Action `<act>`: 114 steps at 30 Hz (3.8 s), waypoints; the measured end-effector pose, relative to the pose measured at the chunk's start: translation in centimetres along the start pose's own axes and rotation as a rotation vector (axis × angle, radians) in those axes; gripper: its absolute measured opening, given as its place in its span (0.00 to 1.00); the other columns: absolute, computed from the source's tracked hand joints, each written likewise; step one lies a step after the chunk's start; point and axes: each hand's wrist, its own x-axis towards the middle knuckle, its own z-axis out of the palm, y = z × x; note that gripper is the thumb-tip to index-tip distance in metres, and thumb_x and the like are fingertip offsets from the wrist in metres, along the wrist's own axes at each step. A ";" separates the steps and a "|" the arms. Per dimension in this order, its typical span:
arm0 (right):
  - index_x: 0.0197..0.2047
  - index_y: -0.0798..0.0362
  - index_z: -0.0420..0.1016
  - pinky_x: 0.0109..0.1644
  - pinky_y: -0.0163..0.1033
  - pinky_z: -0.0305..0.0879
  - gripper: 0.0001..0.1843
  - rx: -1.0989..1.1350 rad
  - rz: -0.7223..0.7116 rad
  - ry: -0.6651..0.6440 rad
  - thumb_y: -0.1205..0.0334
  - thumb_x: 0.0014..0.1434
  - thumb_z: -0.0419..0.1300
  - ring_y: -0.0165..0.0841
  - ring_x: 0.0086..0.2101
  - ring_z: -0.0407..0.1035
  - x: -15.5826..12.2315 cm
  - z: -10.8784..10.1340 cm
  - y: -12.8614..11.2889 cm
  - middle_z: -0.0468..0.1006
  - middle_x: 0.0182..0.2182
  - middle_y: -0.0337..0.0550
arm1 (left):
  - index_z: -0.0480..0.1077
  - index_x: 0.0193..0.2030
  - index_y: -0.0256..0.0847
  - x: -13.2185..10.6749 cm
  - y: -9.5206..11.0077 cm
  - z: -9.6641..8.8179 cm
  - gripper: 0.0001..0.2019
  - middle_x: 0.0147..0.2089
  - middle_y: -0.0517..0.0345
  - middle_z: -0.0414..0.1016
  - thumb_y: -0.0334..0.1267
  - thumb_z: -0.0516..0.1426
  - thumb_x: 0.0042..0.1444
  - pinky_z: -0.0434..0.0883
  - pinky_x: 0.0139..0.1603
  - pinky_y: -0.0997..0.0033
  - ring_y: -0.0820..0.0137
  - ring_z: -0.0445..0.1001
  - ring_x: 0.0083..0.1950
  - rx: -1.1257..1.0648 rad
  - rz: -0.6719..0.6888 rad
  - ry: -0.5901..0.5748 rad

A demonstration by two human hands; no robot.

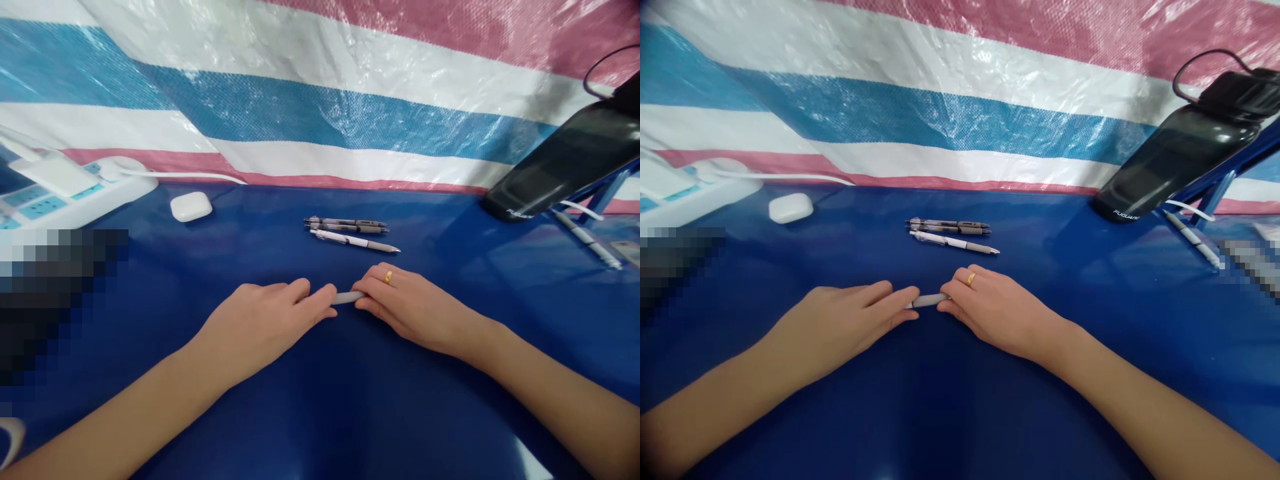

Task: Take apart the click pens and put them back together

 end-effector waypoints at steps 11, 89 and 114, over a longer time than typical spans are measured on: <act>0.32 0.55 0.67 0.34 0.40 0.55 0.14 -0.185 -0.119 0.004 0.63 0.69 0.46 0.33 0.28 0.58 -0.5 -0.5 -0.3 0.65 0.27 0.40 | 0.63 0.55 0.55 -0.4 0.4 0.0 0.14 0.25 0.69 0.68 0.42 0.50 0.63 0.51 0.21 0.70 0.75 0.67 0.21 -0.055 0.004 -0.051; 0.41 0.54 0.66 0.36 0.40 0.61 0.13 0.103 0.149 -0.034 0.59 0.69 0.44 0.33 0.32 0.65 0.2 0.1 -0.7 0.69 0.33 0.41 | 0.66 0.51 0.52 0.0 -0.2 -0.1 0.14 0.36 0.65 0.76 0.46 0.44 0.65 0.66 0.31 0.74 0.72 0.76 0.36 -0.303 -0.173 -0.195; 0.39 0.53 0.63 0.32 0.36 0.58 0.04 0.165 0.178 -0.029 0.62 0.66 0.53 0.30 0.30 0.65 0.2 -0.4 -1.0 0.68 0.31 0.37 | 0.65 0.51 0.53 0.0 -0.3 -0.1 0.14 0.36 0.66 0.76 0.46 0.44 0.65 0.66 0.30 0.74 0.72 0.76 0.35 -0.308 -0.172 -0.198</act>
